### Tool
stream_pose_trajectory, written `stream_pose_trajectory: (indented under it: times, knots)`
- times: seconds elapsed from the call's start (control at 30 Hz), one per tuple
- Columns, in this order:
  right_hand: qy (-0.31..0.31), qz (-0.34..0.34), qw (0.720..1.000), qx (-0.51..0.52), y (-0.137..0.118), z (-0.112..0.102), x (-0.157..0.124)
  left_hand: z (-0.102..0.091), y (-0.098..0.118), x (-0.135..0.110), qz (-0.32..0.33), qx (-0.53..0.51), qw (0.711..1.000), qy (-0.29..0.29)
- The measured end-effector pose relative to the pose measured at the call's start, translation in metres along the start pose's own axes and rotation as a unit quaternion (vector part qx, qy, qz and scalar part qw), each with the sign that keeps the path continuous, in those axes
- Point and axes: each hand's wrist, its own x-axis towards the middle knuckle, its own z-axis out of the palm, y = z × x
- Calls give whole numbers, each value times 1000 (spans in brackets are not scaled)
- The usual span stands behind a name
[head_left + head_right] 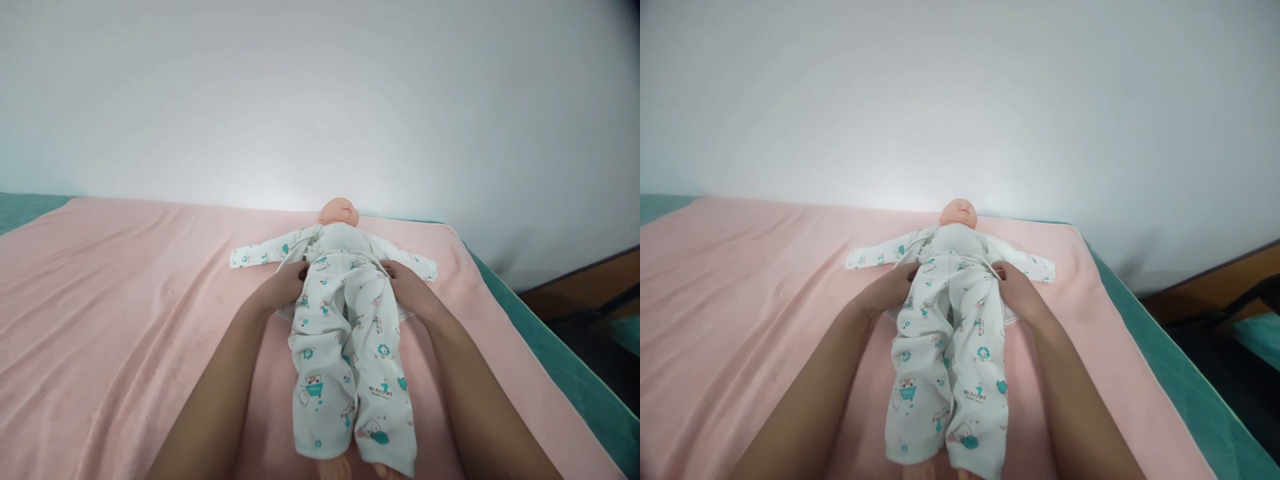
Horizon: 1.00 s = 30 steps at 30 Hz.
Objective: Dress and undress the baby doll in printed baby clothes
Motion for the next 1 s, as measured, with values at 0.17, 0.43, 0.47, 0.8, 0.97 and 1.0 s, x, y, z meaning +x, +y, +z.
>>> stream_pose_trajectory:
  times: [0.17, 0.43, 0.47, 0.8, 0.97, 1.0]
  knots:
    - [-44, 9, 992, 114, -1, -1, -2, 11, -8, 9, -33, -235, 971, -39]
    - [-75, 21, 928, 364, 13, 14, 9, 15, -18, 20, -48, -387, 921, -7]
    - [-82, 16, 924, 372, 15, 15, 10, 14, -20, 20, -45, -393, 918, -17]
    - [-63, -21, 916, 396, 22, 25, 18, 10, -30, 23, 11, -355, 933, -49]
    - [-50, -23, 919, 390, 19, 16, 14, 2, -25, 17, 29, -273, 961, -30]
    - [-51, -23, 919, 389, 19, 15, 13, 0, -24, 15, 30, -246, 969, -20]
